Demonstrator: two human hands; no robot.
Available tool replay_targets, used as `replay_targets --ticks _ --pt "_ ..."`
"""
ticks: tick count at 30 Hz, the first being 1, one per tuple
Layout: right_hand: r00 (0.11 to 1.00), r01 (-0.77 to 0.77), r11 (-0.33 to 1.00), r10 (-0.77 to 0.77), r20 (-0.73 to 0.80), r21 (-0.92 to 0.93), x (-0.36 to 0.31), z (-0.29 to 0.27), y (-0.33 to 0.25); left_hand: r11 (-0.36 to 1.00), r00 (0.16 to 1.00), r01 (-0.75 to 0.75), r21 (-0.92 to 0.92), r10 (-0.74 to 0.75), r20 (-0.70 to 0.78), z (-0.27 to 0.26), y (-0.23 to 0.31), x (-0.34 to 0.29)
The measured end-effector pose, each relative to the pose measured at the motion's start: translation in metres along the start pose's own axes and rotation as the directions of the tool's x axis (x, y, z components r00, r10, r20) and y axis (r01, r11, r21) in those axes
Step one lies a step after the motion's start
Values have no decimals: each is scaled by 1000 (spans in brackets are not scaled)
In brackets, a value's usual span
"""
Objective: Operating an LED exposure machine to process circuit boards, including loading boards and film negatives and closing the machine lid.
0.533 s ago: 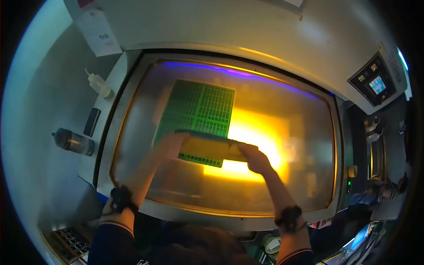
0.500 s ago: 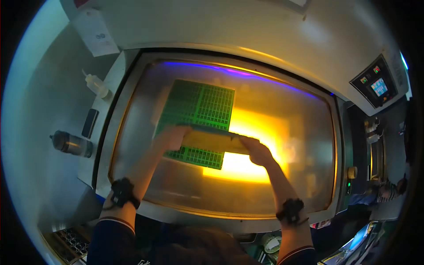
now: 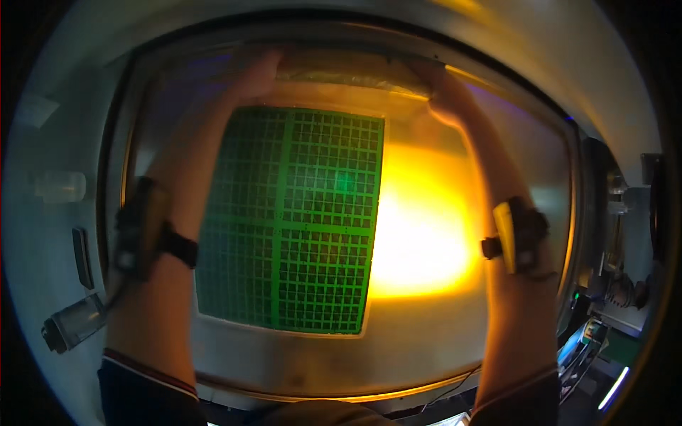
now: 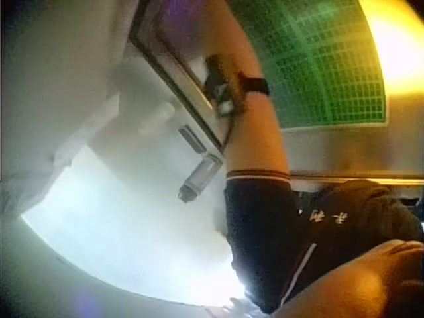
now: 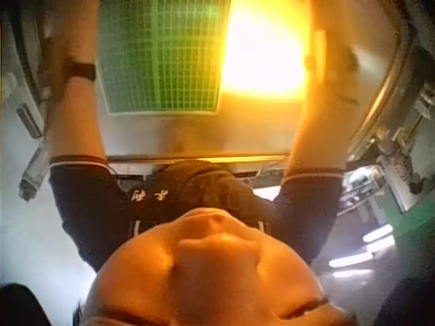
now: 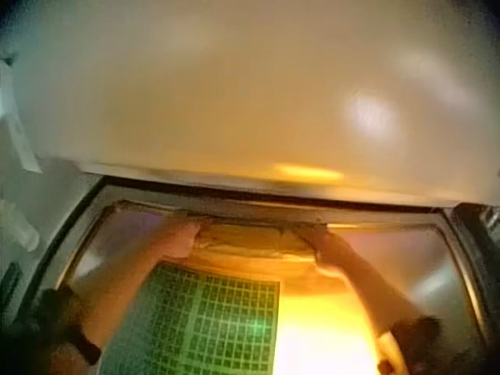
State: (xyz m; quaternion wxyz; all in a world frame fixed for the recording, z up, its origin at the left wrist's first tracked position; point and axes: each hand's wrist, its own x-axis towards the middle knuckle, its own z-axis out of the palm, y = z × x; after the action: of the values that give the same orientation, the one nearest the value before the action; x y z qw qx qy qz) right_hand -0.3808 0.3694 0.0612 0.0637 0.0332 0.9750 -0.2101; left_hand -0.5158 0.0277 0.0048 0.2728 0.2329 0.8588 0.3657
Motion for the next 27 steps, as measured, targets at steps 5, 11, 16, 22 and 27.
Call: replay_targets --ticks 5,11,16,22,27 --pt "908 240 932 -314 -277 -270 -40 58 11 685 975 -93 723 210 -74 -21 46 -68" --pt "944 199 971 -226 -240 -131 -194 81 -45 638 998 -60 768 25 57 25 88 -210" --pt "954 236 972 -232 189 -1 -444 108 -113 512 954 -298 806 138 266 128 -7 -445" --pt "969 228 966 -237 -66 -119 -524 132 -121 581 956 -284 763 237 175 169 52 -521" --pt "918 374 922 -355 176 -96 -549 92 -69 713 993 -33 700 -53 101 234 85 -539"
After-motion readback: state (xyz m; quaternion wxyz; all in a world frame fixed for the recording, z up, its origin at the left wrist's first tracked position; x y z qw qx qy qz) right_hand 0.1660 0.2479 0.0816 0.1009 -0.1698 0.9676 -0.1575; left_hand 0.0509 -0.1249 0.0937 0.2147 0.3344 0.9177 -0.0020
